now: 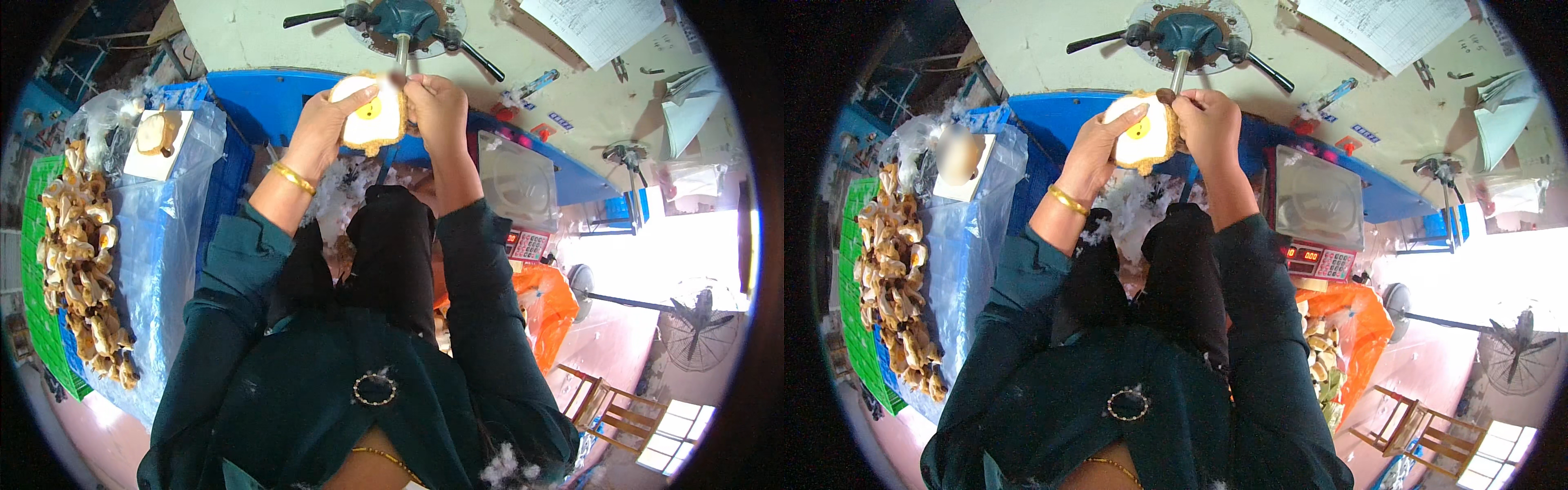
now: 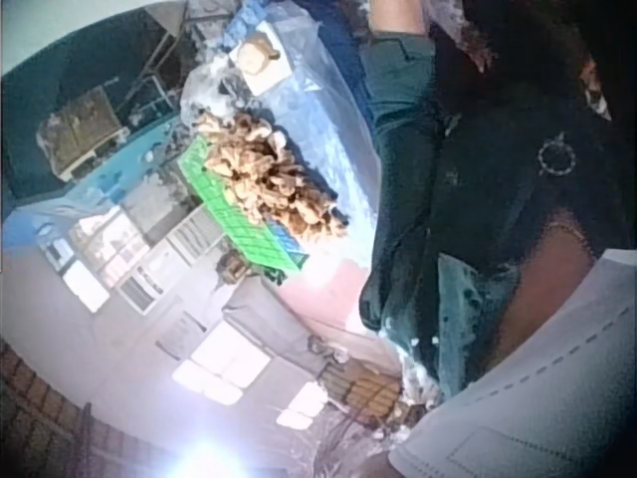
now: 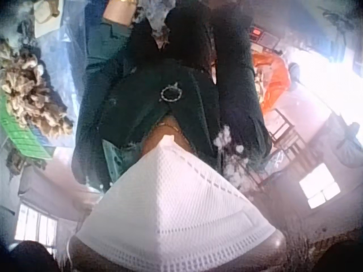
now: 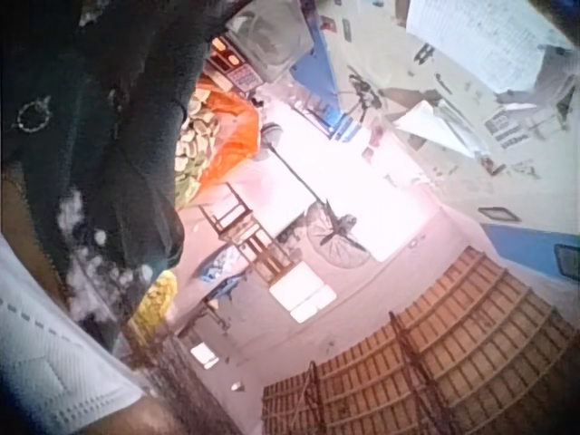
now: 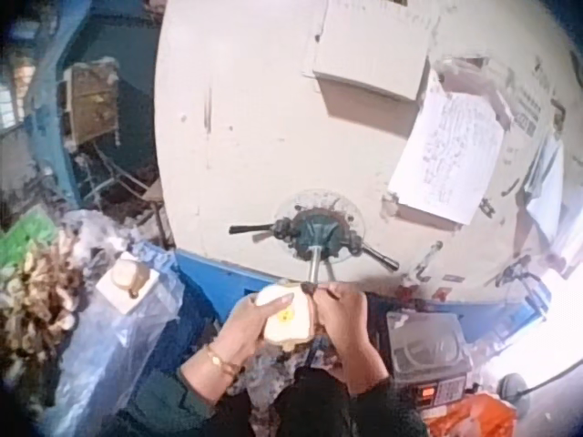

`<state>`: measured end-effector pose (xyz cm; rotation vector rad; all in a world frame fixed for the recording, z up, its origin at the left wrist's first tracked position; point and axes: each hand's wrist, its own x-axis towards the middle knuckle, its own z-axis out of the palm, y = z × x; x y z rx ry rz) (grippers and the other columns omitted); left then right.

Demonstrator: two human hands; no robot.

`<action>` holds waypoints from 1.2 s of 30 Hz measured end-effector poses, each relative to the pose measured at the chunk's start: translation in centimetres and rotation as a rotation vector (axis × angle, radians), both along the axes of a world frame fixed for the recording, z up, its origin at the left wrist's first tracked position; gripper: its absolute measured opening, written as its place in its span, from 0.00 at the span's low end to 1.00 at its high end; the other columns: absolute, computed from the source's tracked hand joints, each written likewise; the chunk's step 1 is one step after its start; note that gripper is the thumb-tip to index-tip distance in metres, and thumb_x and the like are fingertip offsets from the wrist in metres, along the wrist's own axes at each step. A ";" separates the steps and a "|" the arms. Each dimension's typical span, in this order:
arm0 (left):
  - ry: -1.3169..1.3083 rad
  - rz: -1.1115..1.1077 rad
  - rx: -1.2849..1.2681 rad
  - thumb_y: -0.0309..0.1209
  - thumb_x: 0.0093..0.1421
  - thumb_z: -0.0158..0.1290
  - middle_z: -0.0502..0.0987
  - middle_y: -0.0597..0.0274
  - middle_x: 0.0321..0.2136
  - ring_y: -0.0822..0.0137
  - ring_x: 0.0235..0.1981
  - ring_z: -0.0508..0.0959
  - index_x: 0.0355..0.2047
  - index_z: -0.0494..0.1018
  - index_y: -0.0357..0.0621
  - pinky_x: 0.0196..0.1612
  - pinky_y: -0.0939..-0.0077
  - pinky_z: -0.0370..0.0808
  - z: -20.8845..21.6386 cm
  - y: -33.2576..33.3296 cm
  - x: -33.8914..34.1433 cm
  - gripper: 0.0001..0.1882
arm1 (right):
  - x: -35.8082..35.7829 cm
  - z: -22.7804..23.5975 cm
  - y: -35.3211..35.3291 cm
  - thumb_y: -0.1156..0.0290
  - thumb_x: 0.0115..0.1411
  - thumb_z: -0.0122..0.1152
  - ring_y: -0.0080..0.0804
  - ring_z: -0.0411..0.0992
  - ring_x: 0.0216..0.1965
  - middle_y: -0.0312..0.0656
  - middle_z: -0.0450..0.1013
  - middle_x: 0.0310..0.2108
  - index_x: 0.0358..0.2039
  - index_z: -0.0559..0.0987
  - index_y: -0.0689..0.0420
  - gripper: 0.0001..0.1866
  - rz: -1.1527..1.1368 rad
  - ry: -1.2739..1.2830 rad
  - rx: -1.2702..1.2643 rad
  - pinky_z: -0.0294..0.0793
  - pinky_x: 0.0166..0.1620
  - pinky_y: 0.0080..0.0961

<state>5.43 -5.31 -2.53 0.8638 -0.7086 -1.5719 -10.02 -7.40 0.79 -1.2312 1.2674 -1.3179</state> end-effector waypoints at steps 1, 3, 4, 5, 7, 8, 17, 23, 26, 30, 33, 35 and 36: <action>0.043 0.033 -0.012 0.33 0.56 0.63 0.80 0.49 0.38 0.63 0.33 0.83 0.45 0.71 0.27 0.34 0.72 0.82 -0.2 -0.4 -0.5 0.23 | -0.2 -0.3 -0.1 0.72 0.55 0.60 0.14 0.67 0.16 0.33 0.72 0.18 0.31 0.81 0.68 0.10 -0.009 0.030 -0.006 0.65 0.20 0.16; 0.052 0.032 -0.013 0.32 0.56 0.64 0.80 0.50 0.38 0.63 0.33 0.83 0.45 0.71 0.27 0.34 0.73 0.82 0.1 0.4 -0.9 0.23 | -0.4 -0.2 0.3 0.72 0.55 0.61 0.14 0.67 0.17 0.33 0.73 0.18 0.31 0.81 0.68 0.10 -0.033 0.088 -0.010 0.66 0.20 0.15; 0.056 0.033 -0.014 0.31 0.56 0.64 0.79 0.50 0.38 0.63 0.34 0.83 0.45 0.71 0.27 0.34 0.73 0.82 0.3 1.1 -1.1 0.22 | -0.7 -1.2 0.2 0.73 0.54 0.61 0.14 0.68 0.20 0.33 0.75 0.20 0.30 0.81 0.67 0.09 -0.044 0.076 -0.059 0.67 0.24 0.14; 0.064 0.031 -0.032 0.31 0.56 0.64 0.79 0.50 0.38 0.64 0.34 0.83 0.45 0.71 0.27 0.35 0.73 0.82 0.2 2.0 -1.3 0.22 | -0.6 -1.8 0.5 0.73 0.55 0.62 0.14 0.69 0.21 0.34 0.75 0.21 0.30 0.81 0.67 0.09 -0.068 0.056 -0.099 0.68 0.25 0.14; 0.079 0.027 -0.068 0.30 0.56 0.64 0.79 0.51 0.38 0.65 0.34 0.82 0.45 0.71 0.27 0.35 0.73 0.81 0.1 3.5 -2.0 0.22 | -0.3 -2.6 1.2 0.73 0.56 0.64 0.13 0.69 0.23 0.34 0.76 0.22 0.29 0.81 0.67 0.09 -0.118 0.017 -0.179 0.68 0.27 0.14; 0.098 0.026 -0.116 0.29 0.55 0.64 0.78 0.51 0.38 0.66 0.36 0.82 0.45 0.70 0.27 0.38 0.74 0.81 0.0 3.7 -2.2 0.22 | -0.2 -2.3 1.5 0.70 0.57 0.66 0.14 0.69 0.24 0.34 0.76 0.23 0.29 0.81 0.68 0.11 -0.085 -0.015 -0.150 0.68 0.29 0.14; -0.367 0.246 -0.212 0.28 0.50 0.68 0.77 0.54 0.41 0.69 0.42 0.78 0.48 0.66 0.30 0.44 0.75 0.78 -0.6 6.1 -3.6 0.30 | -0.6 -3.5 2.7 0.72 0.58 0.66 0.16 0.71 0.27 0.36 0.77 0.26 0.31 0.79 0.66 0.09 -0.051 -0.028 -0.171 0.70 0.31 0.14; -0.328 0.270 -0.177 0.27 0.49 0.69 0.78 0.53 0.38 0.69 0.39 0.79 0.43 0.68 0.30 0.43 0.75 0.78 -1.1 7.2 -3.3 0.26 | -2.2 -4.3 5.0 0.70 0.54 0.69 0.21 0.73 0.36 0.38 0.76 0.35 0.40 0.76 0.66 0.17 0.108 -0.073 -0.167 0.72 0.39 0.18; -0.294 0.251 -0.157 0.25 0.52 0.66 0.77 0.55 0.40 0.69 0.40 0.79 0.46 0.67 0.32 0.43 0.76 0.77 -1.3 8.6 -3.8 0.25 | -3.7 -6.0 7.7 0.66 0.50 0.74 0.24 0.72 0.41 0.39 0.75 0.41 0.47 0.73 0.65 0.28 0.274 -0.039 -0.161 0.72 0.44 0.22; -0.251 -0.035 -0.147 0.30 0.62 0.57 0.75 0.60 0.41 0.71 0.41 0.76 0.49 0.67 0.35 0.45 0.76 0.76 -2.6 11.2 -3.8 0.18 | -7.1 -5.4 11.1 0.66 0.45 0.78 0.24 0.73 0.40 0.41 0.76 0.40 0.49 0.73 0.65 0.33 0.289 0.113 0.105 0.74 0.43 0.24; -0.248 -0.110 -0.017 0.40 0.68 0.48 0.74 0.60 0.44 0.69 0.46 0.75 0.50 0.70 0.41 0.47 0.72 0.76 -6.0 11.8 -2.6 0.17 | -14.4 -6.5 9.8 0.62 0.49 0.75 0.30 0.77 0.29 0.42 0.78 0.32 0.40 0.79 0.65 0.24 0.015 0.298 0.349 0.79 0.33 0.26; -0.222 -0.208 0.051 0.40 0.68 0.48 0.75 0.60 0.43 0.70 0.44 0.76 0.48 0.71 0.40 0.45 0.74 0.76 -5.9 11.7 -3.0 0.17 | -26.1 -14.0 8.8 0.48 0.48 0.73 0.31 0.78 0.27 0.50 0.79 0.27 0.34 0.81 0.67 0.31 -0.378 0.466 0.342 0.77 0.31 0.31; -0.244 -0.196 0.082 0.40 0.68 0.48 0.77 0.62 0.40 0.71 0.41 0.77 0.46 0.72 0.41 0.43 0.75 0.76 -5.9 11.9 -2.5 0.15 | -27.7 -13.4 8.5 0.38 0.44 0.71 0.36 0.79 0.28 0.53 0.79 0.27 0.33 0.82 0.68 0.38 -0.411 0.779 0.422 0.76 0.34 0.34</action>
